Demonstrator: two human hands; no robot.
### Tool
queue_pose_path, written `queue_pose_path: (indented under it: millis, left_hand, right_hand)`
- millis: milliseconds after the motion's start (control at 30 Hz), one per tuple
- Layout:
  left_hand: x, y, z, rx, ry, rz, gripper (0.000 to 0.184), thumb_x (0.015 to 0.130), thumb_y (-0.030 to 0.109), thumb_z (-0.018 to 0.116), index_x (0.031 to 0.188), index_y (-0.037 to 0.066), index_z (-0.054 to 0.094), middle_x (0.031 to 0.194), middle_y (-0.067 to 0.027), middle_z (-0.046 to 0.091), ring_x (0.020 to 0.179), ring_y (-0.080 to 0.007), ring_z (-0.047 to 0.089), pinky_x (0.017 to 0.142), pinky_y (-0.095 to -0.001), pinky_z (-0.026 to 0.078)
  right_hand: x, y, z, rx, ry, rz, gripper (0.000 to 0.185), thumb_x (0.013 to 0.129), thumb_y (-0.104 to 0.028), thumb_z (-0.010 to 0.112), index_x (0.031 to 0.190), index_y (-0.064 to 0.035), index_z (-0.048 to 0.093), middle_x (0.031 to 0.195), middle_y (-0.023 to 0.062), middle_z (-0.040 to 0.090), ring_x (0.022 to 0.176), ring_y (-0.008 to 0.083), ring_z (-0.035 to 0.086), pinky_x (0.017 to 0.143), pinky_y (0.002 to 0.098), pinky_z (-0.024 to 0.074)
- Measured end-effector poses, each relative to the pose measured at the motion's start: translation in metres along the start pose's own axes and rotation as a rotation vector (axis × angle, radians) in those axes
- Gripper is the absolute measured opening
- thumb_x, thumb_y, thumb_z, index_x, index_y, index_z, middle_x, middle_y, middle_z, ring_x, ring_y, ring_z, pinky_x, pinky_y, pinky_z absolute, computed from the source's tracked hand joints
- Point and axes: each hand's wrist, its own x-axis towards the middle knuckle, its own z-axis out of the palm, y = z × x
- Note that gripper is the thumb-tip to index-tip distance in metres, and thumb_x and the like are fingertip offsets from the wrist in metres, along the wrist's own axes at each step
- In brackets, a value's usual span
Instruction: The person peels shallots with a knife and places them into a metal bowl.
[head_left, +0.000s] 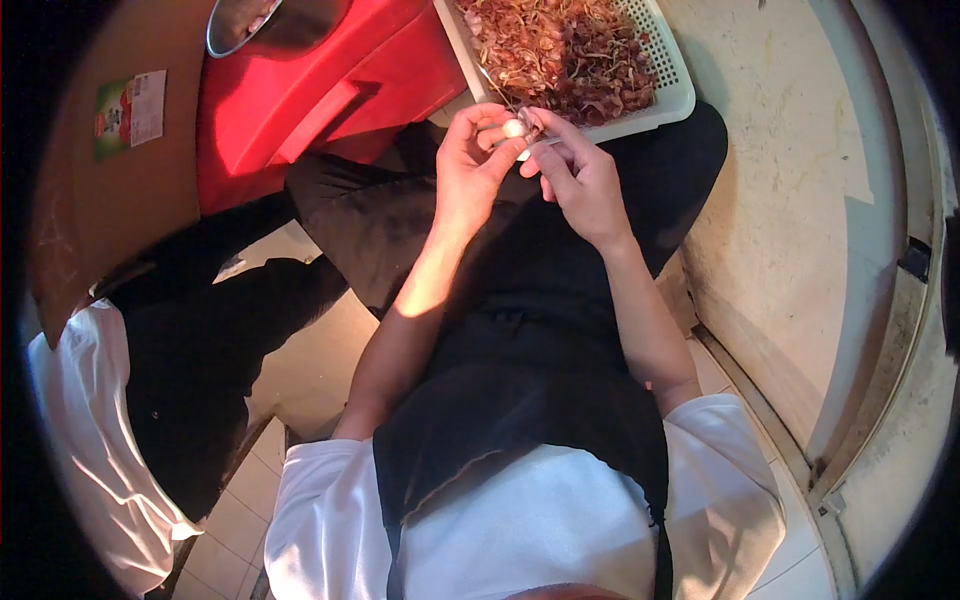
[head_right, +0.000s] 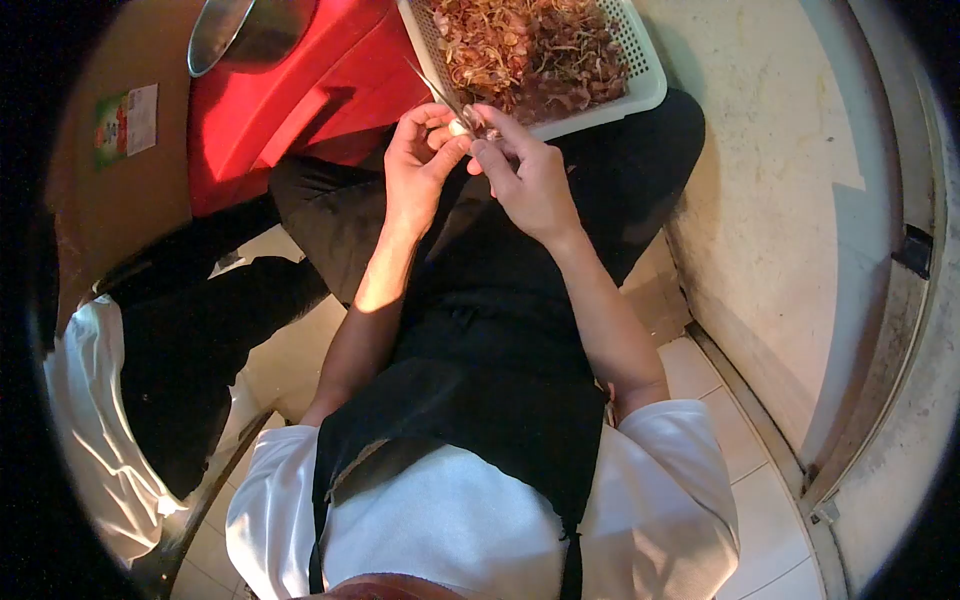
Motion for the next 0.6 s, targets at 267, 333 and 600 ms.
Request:
queue_pose_path:
  millis: [267, 333, 600]
  left_hand:
    - [-0.008, 0.008, 0.005, 0.02, -0.017, 0.022, 0.037, 0.086, -0.01, 0.062, 0.119, 0.0, 0.049, 0.113, -0.0092, 0.057, 0.101, -0.0164, 0.061, 0.087, -0.0284, 0.051]
    - [-0.009, 0.008, 0.003, 0.05, -0.037, 0.033, 0.035, 0.086, -0.009, 0.062, 0.118, -0.001, 0.05, 0.114, -0.0097, 0.057, 0.102, -0.0174, 0.061, 0.087, -0.0293, 0.052]
    - [-0.006, 0.008, 0.002, -0.125, 0.011, -0.162, 0.025, 0.096, 0.003, 0.048, 0.12, -0.002, 0.051, 0.11, -0.0112, 0.061, 0.103, -0.0248, 0.065, 0.081, -0.0331, 0.055]
  right_hand:
    - [-0.002, 0.003, 0.0, -0.06, 0.072, -0.061, 0.034, 0.095, -0.017, 0.058, 0.124, -0.0008, 0.06, 0.076, 0.004, 0.068, 0.057, 0.0043, 0.053, 0.053, 0.0219, 0.0441]
    - [-0.002, 0.007, -0.003, -0.021, 0.086, -0.036, 0.033, 0.095, -0.017, 0.058, 0.124, -0.0008, 0.061, 0.075, 0.0034, 0.068, 0.056, 0.0042, 0.052, 0.053, 0.0218, 0.0436]
    - [0.005, 0.017, -0.013, 0.14, 0.172, -0.007, 0.031, 0.098, -0.019, 0.053, 0.123, -0.0021, 0.061, 0.076, 0.0039, 0.065, 0.055, 0.0047, 0.05, 0.05, 0.0213, 0.0407]
